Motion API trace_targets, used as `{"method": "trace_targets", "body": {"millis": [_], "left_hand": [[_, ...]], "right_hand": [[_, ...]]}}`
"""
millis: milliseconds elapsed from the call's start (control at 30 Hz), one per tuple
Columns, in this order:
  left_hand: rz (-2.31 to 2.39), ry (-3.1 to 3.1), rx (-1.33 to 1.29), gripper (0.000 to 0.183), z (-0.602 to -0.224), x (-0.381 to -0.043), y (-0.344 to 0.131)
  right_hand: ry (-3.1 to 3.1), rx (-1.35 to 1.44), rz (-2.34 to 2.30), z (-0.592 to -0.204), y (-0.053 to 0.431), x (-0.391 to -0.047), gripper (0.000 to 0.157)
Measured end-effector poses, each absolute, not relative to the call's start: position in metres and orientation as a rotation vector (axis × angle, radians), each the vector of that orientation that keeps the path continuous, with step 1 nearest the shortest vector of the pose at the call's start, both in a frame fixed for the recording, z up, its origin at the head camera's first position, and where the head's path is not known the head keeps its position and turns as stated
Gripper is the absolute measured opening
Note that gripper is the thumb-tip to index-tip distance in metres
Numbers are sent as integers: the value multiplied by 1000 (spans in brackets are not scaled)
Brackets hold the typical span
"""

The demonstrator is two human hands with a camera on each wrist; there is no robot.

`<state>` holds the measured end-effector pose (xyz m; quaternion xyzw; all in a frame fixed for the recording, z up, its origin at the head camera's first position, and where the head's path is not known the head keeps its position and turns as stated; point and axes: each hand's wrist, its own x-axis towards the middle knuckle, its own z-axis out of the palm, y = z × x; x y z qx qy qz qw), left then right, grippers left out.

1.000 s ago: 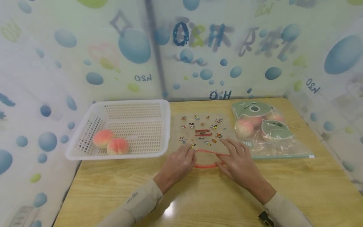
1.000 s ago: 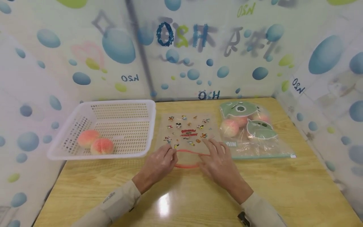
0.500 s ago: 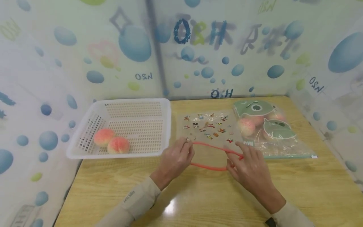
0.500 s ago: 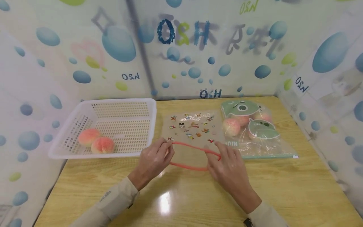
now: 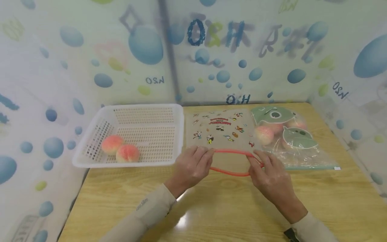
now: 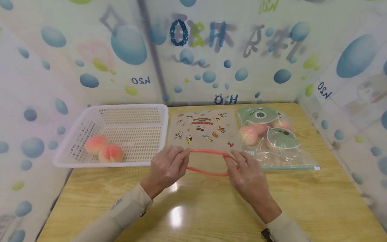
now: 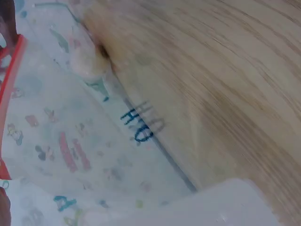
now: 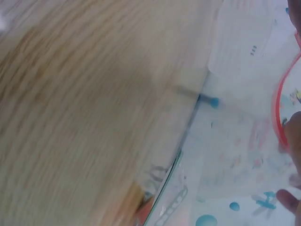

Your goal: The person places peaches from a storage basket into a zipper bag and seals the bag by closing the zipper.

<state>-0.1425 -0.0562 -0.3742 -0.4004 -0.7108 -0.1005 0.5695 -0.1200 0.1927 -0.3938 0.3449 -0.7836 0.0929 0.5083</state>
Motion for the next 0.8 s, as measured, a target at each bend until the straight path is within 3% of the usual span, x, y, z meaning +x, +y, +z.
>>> {"method": "trace_targets", "body": {"millis": [633, 800], "left_hand": [[-278, -1907, -845, 17, -380, -157, -72], [-313, -1968, -825, 18, -378, -162, -76]], "right_hand": [[-2183, 713, 20, -382, 206, -124, 38], [-2192, 834, 17, -381, 208, -124, 43]]}}
